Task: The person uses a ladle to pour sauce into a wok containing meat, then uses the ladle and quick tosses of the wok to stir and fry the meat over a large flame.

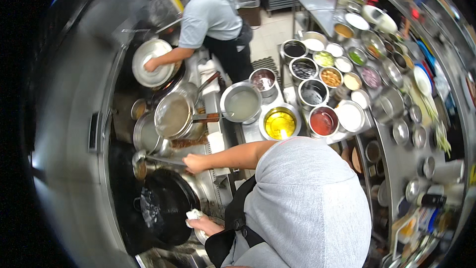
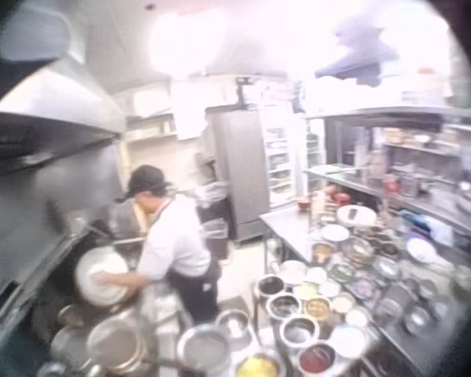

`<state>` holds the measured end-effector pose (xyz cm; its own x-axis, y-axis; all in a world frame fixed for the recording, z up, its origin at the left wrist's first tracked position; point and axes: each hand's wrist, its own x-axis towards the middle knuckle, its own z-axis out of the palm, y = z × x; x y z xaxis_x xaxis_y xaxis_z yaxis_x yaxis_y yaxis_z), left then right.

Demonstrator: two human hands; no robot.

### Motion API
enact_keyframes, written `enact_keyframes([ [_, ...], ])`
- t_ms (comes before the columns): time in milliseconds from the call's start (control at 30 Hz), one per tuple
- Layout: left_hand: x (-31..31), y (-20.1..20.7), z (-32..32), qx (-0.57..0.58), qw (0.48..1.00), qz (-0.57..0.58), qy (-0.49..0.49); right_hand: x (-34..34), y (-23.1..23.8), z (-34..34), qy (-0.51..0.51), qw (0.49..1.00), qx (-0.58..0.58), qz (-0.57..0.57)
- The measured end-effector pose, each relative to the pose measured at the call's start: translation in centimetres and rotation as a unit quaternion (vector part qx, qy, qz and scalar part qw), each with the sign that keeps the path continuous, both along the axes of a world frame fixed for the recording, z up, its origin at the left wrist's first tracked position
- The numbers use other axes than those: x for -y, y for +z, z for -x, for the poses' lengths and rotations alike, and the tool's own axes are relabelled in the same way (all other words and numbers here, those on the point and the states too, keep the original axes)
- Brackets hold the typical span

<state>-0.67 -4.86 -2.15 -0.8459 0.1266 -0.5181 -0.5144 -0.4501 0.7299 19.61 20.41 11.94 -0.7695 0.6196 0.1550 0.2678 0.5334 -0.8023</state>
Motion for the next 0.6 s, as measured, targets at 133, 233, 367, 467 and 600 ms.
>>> enact_keyframes([
  [133, -2.1, 2.7, -1.6, -0.076, 0.978, 0.078, -0.176, 1.0, -0.2, -6.0, -0.03, 0.997, 0.069, 0.02],
  [233, -0.2, 3.4, -0.1, -0.309, 0.86, 0.245, -0.324, 1.3, -3.5, -7.1, -0.025, 0.993, 0.112, 0.018],
  [367, 2.6, 5.8, 1.2, -0.674, 0.458, 0.4, -0.419, 1.9, -6.0, -7.4, -0.028, 0.989, 0.147, 0.014],
  [467, 1.7, 3.7, 2.9, -0.701, 0.369, 0.442, -0.421, 2.2, -6.3, -8.5, -0.025, 0.987, 0.157, -0.01],
  [600, -0.2, 0.3, 6.1, 0.095, 0.937, -0.007, -0.336, 3.6, -4.8, -10.2, -0.071, 0.989, 0.133, 0.005],
])
